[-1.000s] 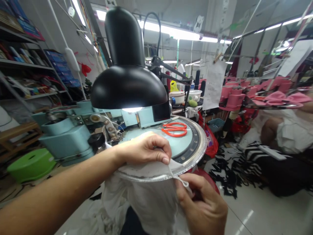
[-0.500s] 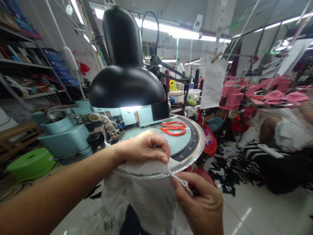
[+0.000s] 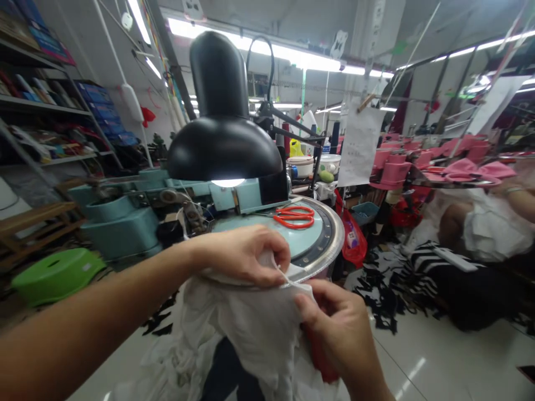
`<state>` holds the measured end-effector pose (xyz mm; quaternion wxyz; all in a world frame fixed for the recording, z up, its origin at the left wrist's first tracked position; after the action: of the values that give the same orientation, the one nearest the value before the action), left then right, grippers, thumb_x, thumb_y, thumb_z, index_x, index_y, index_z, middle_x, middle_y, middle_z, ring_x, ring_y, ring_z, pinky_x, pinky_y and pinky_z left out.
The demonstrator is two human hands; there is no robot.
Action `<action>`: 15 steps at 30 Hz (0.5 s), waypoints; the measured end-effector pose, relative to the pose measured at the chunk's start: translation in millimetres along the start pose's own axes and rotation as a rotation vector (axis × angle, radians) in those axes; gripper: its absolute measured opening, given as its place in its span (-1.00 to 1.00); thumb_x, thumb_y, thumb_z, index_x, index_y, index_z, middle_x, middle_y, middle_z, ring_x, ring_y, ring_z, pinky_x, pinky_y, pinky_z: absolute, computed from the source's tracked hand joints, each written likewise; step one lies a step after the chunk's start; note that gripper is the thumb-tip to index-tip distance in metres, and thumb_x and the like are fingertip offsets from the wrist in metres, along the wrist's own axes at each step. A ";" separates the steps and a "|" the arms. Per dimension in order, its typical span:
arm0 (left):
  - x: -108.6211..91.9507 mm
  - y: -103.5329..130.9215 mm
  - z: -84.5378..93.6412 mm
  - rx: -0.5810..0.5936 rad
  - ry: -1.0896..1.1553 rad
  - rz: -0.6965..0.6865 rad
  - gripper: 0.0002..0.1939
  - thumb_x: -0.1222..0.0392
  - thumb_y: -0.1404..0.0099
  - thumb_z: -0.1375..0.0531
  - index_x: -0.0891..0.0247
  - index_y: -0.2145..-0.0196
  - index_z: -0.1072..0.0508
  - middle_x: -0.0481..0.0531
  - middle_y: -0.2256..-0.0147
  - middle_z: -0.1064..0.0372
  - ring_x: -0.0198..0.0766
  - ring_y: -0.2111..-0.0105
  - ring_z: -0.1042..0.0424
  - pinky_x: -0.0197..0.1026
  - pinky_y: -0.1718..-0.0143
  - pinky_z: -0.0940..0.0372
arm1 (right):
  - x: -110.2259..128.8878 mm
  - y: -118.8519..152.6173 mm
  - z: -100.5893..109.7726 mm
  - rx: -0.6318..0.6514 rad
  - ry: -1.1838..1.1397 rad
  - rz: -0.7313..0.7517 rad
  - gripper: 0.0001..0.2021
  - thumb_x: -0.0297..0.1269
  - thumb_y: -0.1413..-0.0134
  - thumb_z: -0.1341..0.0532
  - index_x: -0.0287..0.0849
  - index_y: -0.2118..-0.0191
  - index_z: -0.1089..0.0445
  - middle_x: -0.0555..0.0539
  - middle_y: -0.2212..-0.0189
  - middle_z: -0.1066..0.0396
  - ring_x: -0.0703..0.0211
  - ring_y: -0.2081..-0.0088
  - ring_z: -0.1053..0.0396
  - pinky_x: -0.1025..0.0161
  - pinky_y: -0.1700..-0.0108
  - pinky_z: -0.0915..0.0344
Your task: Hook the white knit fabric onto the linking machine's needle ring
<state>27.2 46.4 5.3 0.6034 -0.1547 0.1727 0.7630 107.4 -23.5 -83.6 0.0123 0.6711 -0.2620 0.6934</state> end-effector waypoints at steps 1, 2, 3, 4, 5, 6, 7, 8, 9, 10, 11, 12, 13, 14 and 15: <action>-2.3 0.7 -0.7 -0.015 -0.027 0.008 -0.90 0.19 -0.21 -0.27 0.28 0.36 -0.50 -0.06 0.37 -0.42 -0.32 0.33 -0.37 -0.34 0.24 -0.23 | 3.3 -0.8 -0.2 0.000 0.004 0.018 -0.81 -0.18 0.02 -0.32 -0.21 0.43 -0.59 0.00 0.63 -0.44 0.32 0.61 -0.25 0.43 0.58 -0.22; -3.7 1.3 -0.9 -0.041 -0.035 0.009 -0.92 0.22 -0.21 -0.27 0.28 0.37 -0.49 -0.07 0.38 -0.41 -0.33 0.34 -0.36 -0.34 0.25 -0.22 | 6.8 -1.1 0.3 -0.011 0.011 0.044 -0.81 -0.18 0.01 -0.32 -0.21 0.44 -0.59 0.01 0.64 -0.42 0.33 0.62 -0.23 0.44 0.59 -0.21; -4.4 2.0 -1.2 -0.065 -0.025 0.001 -0.93 0.22 -0.21 -0.26 0.27 0.38 -0.48 -0.08 0.39 -0.40 -0.34 0.35 -0.35 -0.34 0.25 -0.22 | 10.6 -0.8 1.4 -0.030 0.022 0.077 -0.81 -0.19 0.00 -0.32 -0.20 0.45 -0.60 0.03 0.67 -0.40 0.34 0.63 -0.22 0.46 0.60 -0.20; -4.5 2.7 -1.6 -0.087 -0.007 -0.016 -0.92 0.21 -0.22 -0.26 0.27 0.39 -0.47 -0.08 0.39 -0.40 -0.35 0.35 -0.35 -0.34 0.24 -0.23 | 14.3 0.1 2.8 -0.053 0.038 0.113 -0.83 -0.21 0.00 -0.32 -0.19 0.45 -0.60 0.05 0.68 -0.38 0.36 0.64 -0.20 0.47 0.62 -0.18; -4.6 3.4 -2.1 -0.104 0.016 -0.041 -0.90 0.19 -0.23 -0.26 0.27 0.39 -0.47 -0.08 0.39 -0.40 -0.35 0.34 -0.34 -0.34 0.23 -0.23 | 17.5 1.5 3.9 -0.073 0.060 0.150 -0.85 -0.23 -0.01 -0.32 -0.17 0.43 -0.60 0.06 0.69 -0.36 0.37 0.65 -0.19 0.48 0.63 -0.17; -4.7 4.1 -2.6 -0.116 0.036 -0.070 -0.88 0.16 -0.24 -0.26 0.27 0.39 -0.47 -0.07 0.39 -0.40 -0.34 0.34 -0.35 -0.34 0.22 -0.23 | 20.2 3.1 4.9 -0.092 0.084 0.185 -0.87 -0.25 -0.02 -0.32 -0.16 0.43 -0.60 0.08 0.70 -0.35 0.38 0.66 -0.18 0.49 0.63 -0.16; -4.4 4.6 -3.1 -0.123 0.049 -0.092 -0.86 0.14 -0.25 -0.26 0.27 0.38 -0.47 -0.07 0.39 -0.40 -0.34 0.33 -0.35 -0.33 0.21 -0.23 | 22.2 4.9 6.1 -0.111 0.110 0.217 -0.88 -0.26 -0.03 -0.32 -0.15 0.42 -0.60 0.09 0.69 -0.34 0.39 0.66 -0.17 0.49 0.63 -0.16; -3.3 4.8 -3.6 -0.125 0.054 -0.100 -0.86 0.14 -0.25 -0.26 0.27 0.38 -0.47 -0.07 0.39 -0.39 -0.34 0.33 -0.35 -0.33 0.21 -0.23 | 23.6 6.6 7.8 -0.134 0.131 0.245 -0.90 -0.28 -0.03 -0.32 -0.15 0.41 -0.59 0.10 0.68 -0.34 0.39 0.65 -0.17 0.50 0.62 -0.16; -1.9 4.4 -3.6 -0.130 0.050 -0.094 -0.88 0.17 -0.24 -0.26 0.27 0.39 -0.46 -0.08 0.40 -0.38 -0.35 0.34 -0.34 -0.33 0.22 -0.22 | 24.7 8.0 9.7 -0.157 0.149 0.268 -0.91 -0.29 -0.04 -0.32 -0.15 0.41 -0.58 0.10 0.67 -0.35 0.40 0.65 -0.18 0.50 0.61 -0.18; -0.4 3.6 -3.3 -0.134 0.038 -0.075 -0.90 0.20 -0.21 -0.26 0.27 0.41 -0.45 -0.09 0.42 -0.36 -0.36 0.37 -0.32 -0.34 0.25 -0.22 | 25.5 9.1 11.5 -0.178 0.166 0.287 -0.91 -0.30 -0.04 -0.32 -0.15 0.41 -0.57 0.11 0.66 -0.36 0.40 0.64 -0.18 0.50 0.60 -0.19; 0.5 2.3 -3.0 -0.134 0.023 -0.052 -0.93 0.25 -0.18 -0.25 0.28 0.43 -0.43 -0.11 0.44 -0.33 -0.38 0.40 -0.29 -0.34 0.28 -0.21 | 26.4 9.8 13.2 -0.197 0.182 0.302 -0.92 -0.30 -0.04 -0.32 -0.15 0.41 -0.56 0.11 0.66 -0.35 0.40 0.64 -0.19 0.50 0.59 -0.19; 0.8 0.7 -3.3 -0.126 0.007 -0.027 -0.94 0.29 -0.15 -0.23 0.28 0.46 -0.41 -0.12 0.46 -0.30 -0.39 0.42 -0.27 -0.35 0.31 -0.19 | 27.1 10.0 14.2 -0.208 0.199 0.312 -0.92 -0.31 -0.04 -0.32 -0.15 0.42 -0.55 0.12 0.66 -0.35 0.40 0.65 -0.19 0.50 0.60 -0.19; 0.3 -1.1 -4.0 -0.110 -0.004 -0.004 -0.95 0.32 -0.12 -0.21 0.27 0.47 -0.39 -0.13 0.48 -0.28 -0.39 0.44 -0.25 -0.35 0.33 -0.18 | 27.5 9.7 14.1 -0.207 0.214 0.315 -0.92 -0.31 -0.05 -0.32 -0.15 0.42 -0.55 0.12 0.66 -0.35 0.40 0.65 -0.19 0.50 0.60 -0.19; -0.9 -2.8 -5.3 -0.089 -0.007 0.015 -0.96 0.33 -0.10 -0.20 0.27 0.48 -0.39 -0.13 0.48 -0.27 -0.39 0.44 -0.24 -0.35 0.33 -0.18 | 28.0 9.1 13.2 -0.198 0.225 0.316 -0.92 -0.31 -0.05 -0.31 -0.15 0.41 -0.55 0.12 0.66 -0.35 0.40 0.65 -0.20 0.50 0.60 -0.20; -2.3 -4.4 -6.7 -0.067 -0.006 0.031 -0.96 0.33 -0.09 -0.20 0.27 0.48 -0.39 -0.13 0.47 -0.27 -0.38 0.43 -0.25 -0.35 0.33 -0.18 | 28.6 8.6 12.2 -0.187 0.232 0.317 -0.92 -0.31 -0.05 -0.31 -0.15 0.40 -0.55 0.12 0.66 -0.37 0.40 0.65 -0.21 0.50 0.61 -0.20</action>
<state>32.1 42.3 0.0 0.5867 -0.1696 0.1477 0.7780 112.6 -45.1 -60.2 -0.0049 0.5330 -0.4242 0.7321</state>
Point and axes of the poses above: each hand's wrist, its own y-axis away from the middle knuckle, its own z-axis out of the back of the hand, x = y × z, the point moved 10 cm from there along -y, towards the middle knuckle
